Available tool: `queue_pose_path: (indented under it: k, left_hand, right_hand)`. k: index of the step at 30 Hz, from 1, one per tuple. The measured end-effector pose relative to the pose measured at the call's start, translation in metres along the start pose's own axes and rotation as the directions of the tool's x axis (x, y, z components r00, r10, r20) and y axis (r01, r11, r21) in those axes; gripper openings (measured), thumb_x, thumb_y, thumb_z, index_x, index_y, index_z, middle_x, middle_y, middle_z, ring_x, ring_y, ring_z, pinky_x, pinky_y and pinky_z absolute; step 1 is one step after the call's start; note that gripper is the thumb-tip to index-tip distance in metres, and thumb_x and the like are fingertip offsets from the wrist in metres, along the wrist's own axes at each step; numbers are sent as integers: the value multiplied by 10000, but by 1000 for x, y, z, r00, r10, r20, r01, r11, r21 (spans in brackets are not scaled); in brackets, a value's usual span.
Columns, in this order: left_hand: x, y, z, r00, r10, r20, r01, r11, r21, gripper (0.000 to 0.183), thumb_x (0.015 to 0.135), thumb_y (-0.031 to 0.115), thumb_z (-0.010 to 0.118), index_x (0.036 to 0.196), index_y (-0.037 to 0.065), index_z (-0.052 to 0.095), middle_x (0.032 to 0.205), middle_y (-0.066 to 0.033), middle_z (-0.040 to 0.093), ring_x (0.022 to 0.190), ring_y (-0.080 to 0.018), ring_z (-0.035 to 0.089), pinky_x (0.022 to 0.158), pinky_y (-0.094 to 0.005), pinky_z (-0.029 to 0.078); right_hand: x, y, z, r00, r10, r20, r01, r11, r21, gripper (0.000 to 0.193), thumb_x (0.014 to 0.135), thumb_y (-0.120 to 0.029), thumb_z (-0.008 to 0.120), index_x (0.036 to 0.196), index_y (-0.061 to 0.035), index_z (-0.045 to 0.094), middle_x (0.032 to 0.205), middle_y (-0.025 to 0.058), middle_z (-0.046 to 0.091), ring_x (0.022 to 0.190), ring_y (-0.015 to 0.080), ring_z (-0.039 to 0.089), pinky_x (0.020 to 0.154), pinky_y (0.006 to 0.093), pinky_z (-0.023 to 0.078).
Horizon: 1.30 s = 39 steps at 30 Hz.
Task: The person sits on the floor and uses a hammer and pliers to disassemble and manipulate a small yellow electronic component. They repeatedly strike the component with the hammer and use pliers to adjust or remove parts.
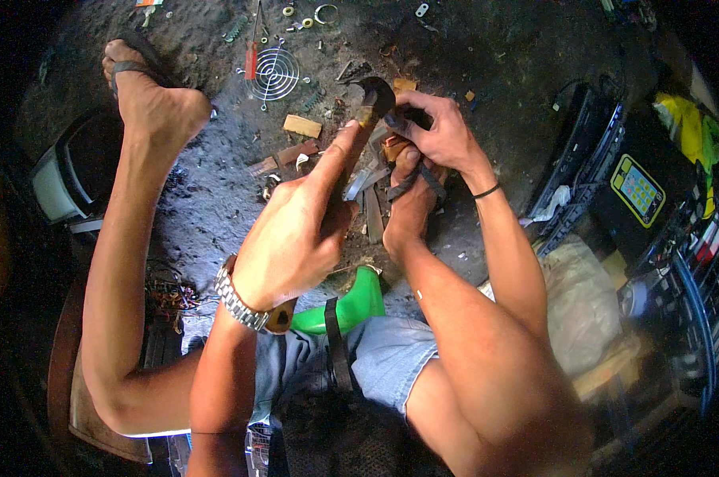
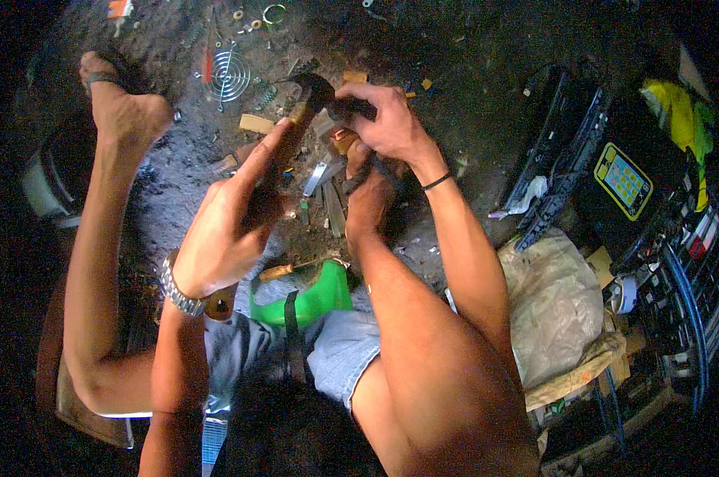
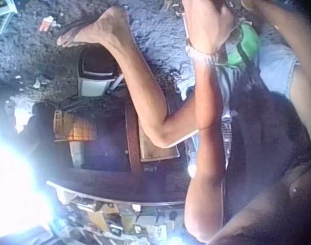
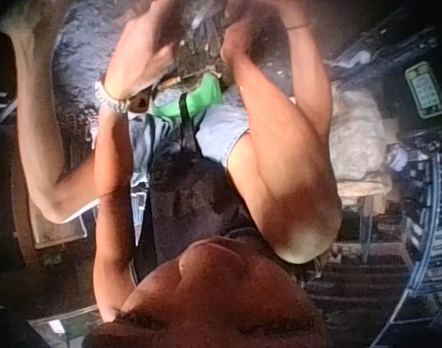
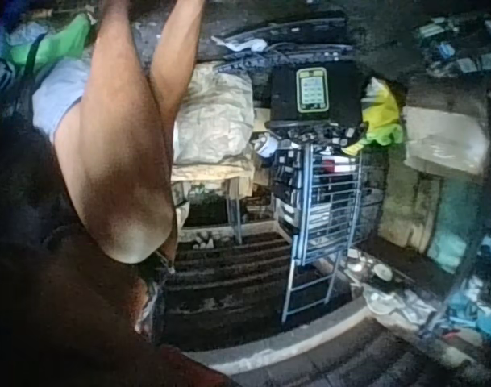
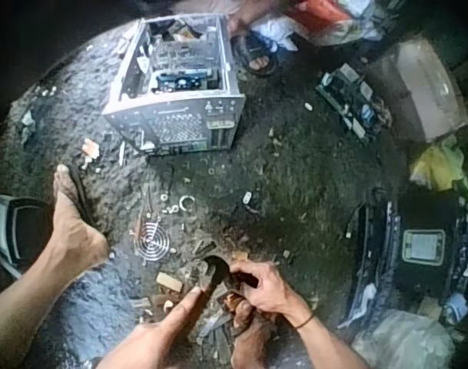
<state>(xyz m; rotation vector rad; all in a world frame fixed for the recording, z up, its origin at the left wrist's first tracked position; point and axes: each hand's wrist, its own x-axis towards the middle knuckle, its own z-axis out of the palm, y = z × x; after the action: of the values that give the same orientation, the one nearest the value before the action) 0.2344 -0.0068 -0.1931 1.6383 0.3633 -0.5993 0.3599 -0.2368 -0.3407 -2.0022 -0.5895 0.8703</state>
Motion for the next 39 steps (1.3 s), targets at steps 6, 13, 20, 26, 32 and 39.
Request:
queue_pose_path:
  k: [6,13,20,26,32,39]
  left_hand:
    - [6,15,-2,917,199,-345,-205,979,19,776,883,-137,576,1610,-28,326,1634,-231,417,1531,-293,373,1241,-383,297]
    - [4,7,-3,993,-116,11,115,992,51,753,876,-132,547,1597,-24,355,1609,-240,449,1524,-316,388,1241,-383,294]
    - [1,12,-5,923,215,-318,-208,976,56,754,905,-131,528,1620,-16,315,1645,-225,398,1534,-287,371,1232,-394,318]
    - [-1,6,-6,980,105,-168,-78,984,162,761,882,-133,527,1607,-18,329,1556,-262,486,1459,-323,455,1160,-416,419]
    - [2,12,-1,900,247,-358,-243,968,58,747,923,-135,545,1622,-2,316,1644,-230,394,1532,-306,367,1200,-404,390]
    - [-3,-2,-1,950,118,-290,-96,991,89,782,877,-116,542,1615,-10,309,1447,-291,555,1312,-356,584,1079,-390,444]
  right_hand:
    - [2,-15,-7,985,139,104,-142,990,17,292,871,-177,793,1112,-19,741,1095,170,769,1047,282,751,934,392,559]
    - [1,3,-4,994,45,98,-53,995,82,308,871,-168,789,1127,-5,739,1076,182,769,1029,281,754,910,384,563]
    - [5,-16,-8,982,148,118,-152,988,25,322,875,-196,791,1129,-5,742,1099,165,776,1047,273,750,936,382,561]
    - [0,0,-8,992,-13,126,13,1000,1,309,879,-183,783,1131,-9,744,1096,159,778,1026,258,749,933,380,559]
    - [5,-10,-8,982,93,164,-101,994,46,310,878,-184,798,1128,-10,744,1054,153,777,991,230,745,914,377,561]
    - [10,9,-9,976,-153,156,151,988,24,292,836,-174,811,1072,-9,759,1108,136,761,1086,300,715,958,407,543]
